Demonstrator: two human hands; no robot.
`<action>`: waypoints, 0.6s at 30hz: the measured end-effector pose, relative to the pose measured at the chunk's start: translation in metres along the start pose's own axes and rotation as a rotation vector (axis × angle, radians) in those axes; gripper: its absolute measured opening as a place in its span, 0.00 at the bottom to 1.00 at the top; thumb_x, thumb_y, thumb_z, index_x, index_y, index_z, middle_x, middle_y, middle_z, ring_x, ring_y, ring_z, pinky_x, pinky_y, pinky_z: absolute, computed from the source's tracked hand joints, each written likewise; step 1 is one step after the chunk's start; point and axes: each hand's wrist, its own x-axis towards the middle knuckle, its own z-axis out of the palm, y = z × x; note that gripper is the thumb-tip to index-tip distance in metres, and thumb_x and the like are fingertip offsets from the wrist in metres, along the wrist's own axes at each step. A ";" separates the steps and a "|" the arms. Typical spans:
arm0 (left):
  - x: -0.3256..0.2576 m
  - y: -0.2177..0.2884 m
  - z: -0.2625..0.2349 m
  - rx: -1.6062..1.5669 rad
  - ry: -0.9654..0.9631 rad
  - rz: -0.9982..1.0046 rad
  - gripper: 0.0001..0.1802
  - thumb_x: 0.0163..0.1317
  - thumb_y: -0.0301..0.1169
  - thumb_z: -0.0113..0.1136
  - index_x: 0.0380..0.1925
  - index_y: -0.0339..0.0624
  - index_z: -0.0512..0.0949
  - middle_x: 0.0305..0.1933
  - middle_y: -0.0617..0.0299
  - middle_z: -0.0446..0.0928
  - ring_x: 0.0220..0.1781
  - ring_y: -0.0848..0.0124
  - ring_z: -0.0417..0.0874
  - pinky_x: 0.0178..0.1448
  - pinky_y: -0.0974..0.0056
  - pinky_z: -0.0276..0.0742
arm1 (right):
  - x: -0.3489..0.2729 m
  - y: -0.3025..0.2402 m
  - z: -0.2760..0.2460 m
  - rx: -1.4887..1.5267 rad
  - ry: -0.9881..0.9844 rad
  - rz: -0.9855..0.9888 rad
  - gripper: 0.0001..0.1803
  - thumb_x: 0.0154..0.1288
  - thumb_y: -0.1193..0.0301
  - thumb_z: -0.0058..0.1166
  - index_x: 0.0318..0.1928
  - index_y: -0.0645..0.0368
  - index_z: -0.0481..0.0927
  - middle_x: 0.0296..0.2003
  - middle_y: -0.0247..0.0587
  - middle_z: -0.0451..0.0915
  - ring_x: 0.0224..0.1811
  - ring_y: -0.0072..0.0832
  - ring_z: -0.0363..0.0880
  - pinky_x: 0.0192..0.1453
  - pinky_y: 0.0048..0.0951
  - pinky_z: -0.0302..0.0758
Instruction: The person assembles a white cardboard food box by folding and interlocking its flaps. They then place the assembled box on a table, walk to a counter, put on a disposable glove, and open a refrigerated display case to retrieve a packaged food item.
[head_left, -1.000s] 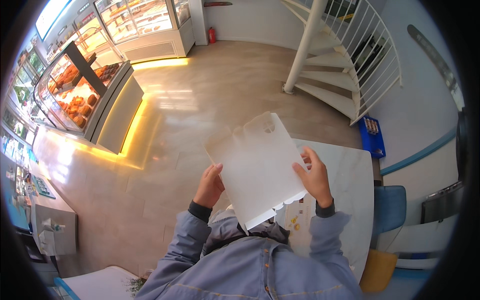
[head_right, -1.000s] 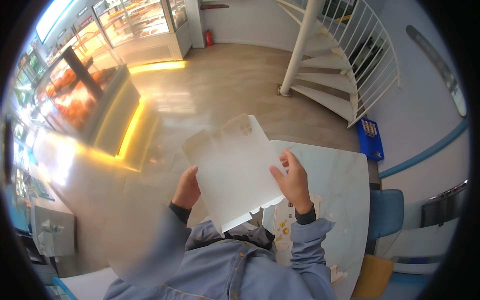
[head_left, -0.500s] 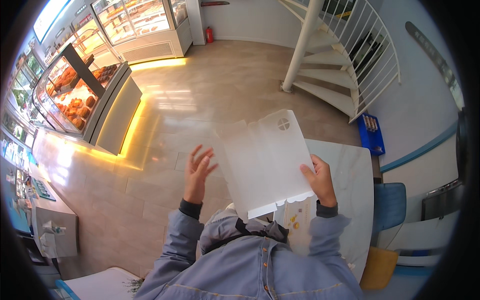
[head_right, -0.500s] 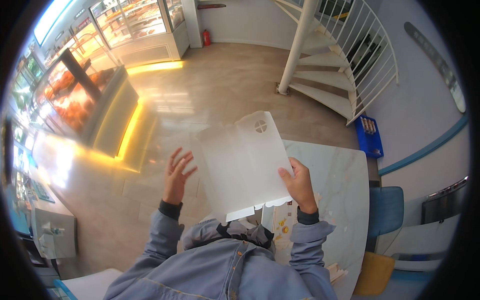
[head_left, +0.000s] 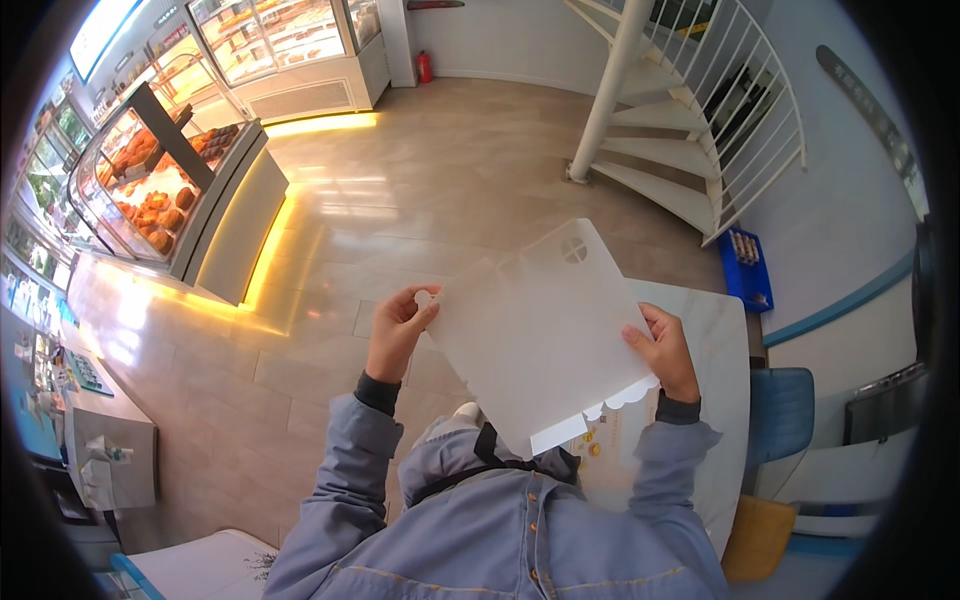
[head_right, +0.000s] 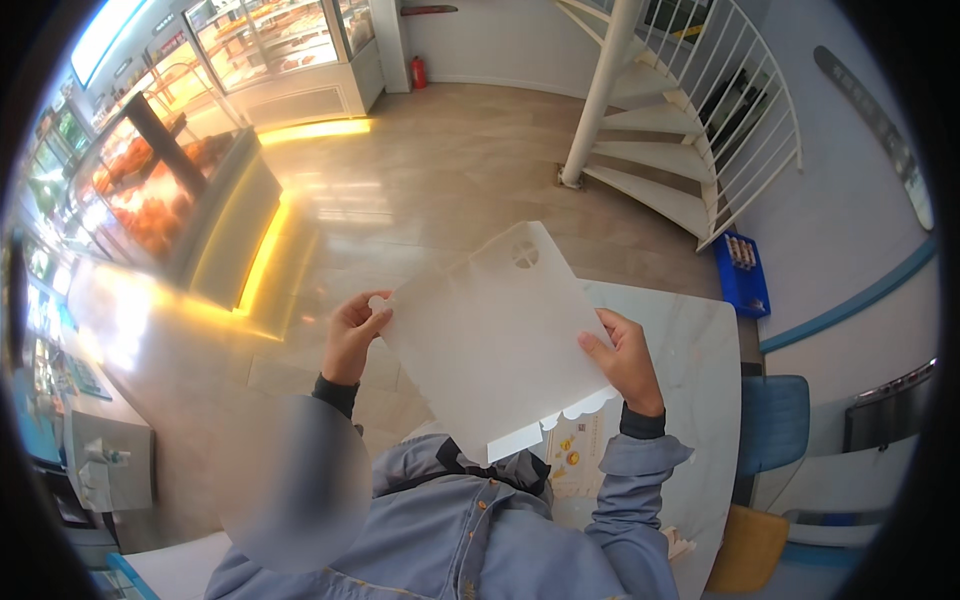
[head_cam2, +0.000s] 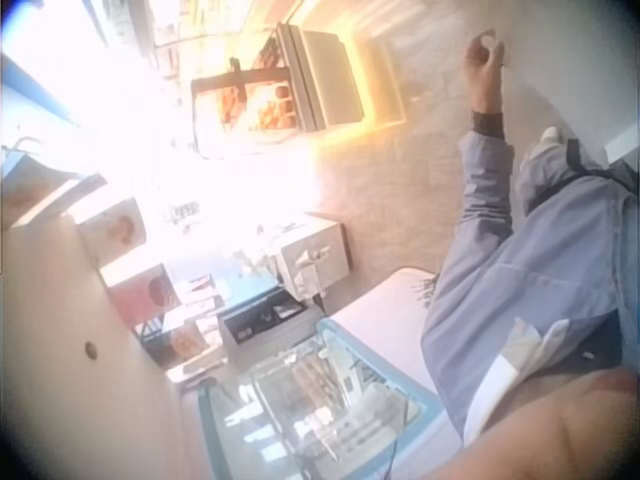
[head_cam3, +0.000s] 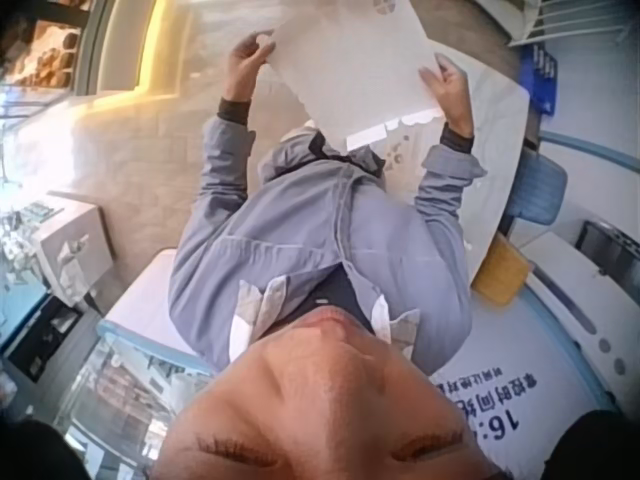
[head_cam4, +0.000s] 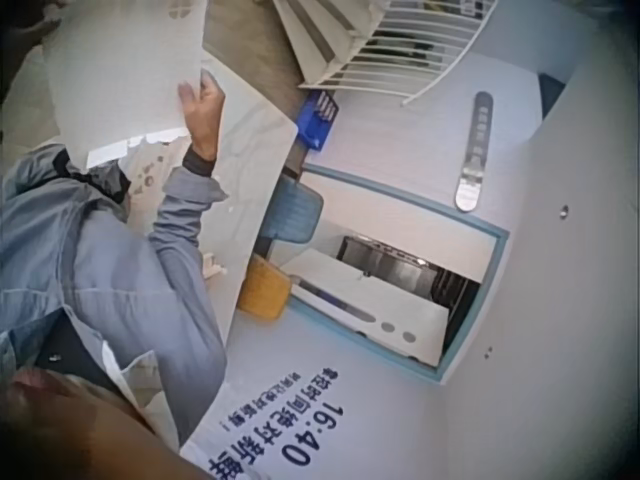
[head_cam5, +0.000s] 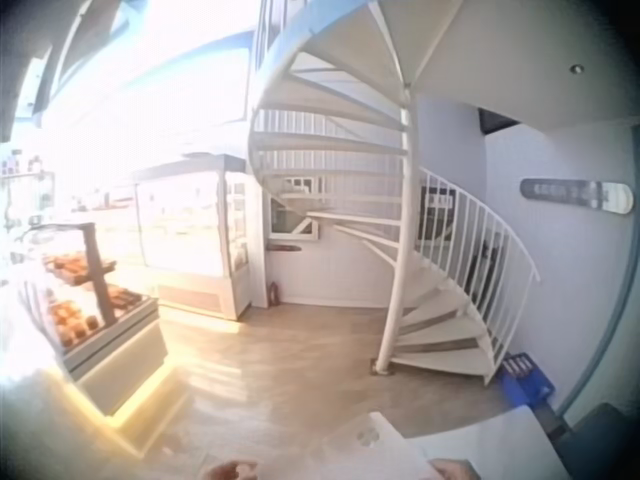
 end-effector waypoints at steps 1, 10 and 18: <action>0.000 -0.003 0.001 0.039 0.018 0.031 0.15 0.66 0.25 0.58 0.51 0.34 0.78 0.40 0.65 0.82 0.37 0.81 0.79 0.44 0.75 0.74 | 0.000 0.001 -0.001 0.016 0.003 0.024 0.17 0.65 0.75 0.55 0.53 0.71 0.76 0.42 0.40 0.83 0.40 0.19 0.79 0.47 0.20 0.75; -0.012 -0.006 0.017 -0.100 0.090 0.160 0.21 0.64 0.19 0.58 0.58 0.37 0.76 0.29 0.78 0.69 0.28 0.87 0.64 0.36 0.79 0.66 | 0.014 0.029 -0.009 0.139 -0.045 0.143 0.15 0.64 0.76 0.55 0.50 0.71 0.77 0.41 0.38 0.82 0.39 0.20 0.80 0.44 0.22 0.76; 0.006 -0.049 0.026 -0.128 -0.089 -0.062 0.19 0.71 0.37 0.55 0.60 0.47 0.73 0.40 0.72 0.78 0.39 0.84 0.76 0.38 0.75 0.75 | 0.020 0.111 -0.058 0.046 0.126 -0.049 0.22 0.61 0.76 0.54 0.54 0.72 0.70 0.47 0.46 0.79 0.47 0.29 0.78 0.54 0.31 0.74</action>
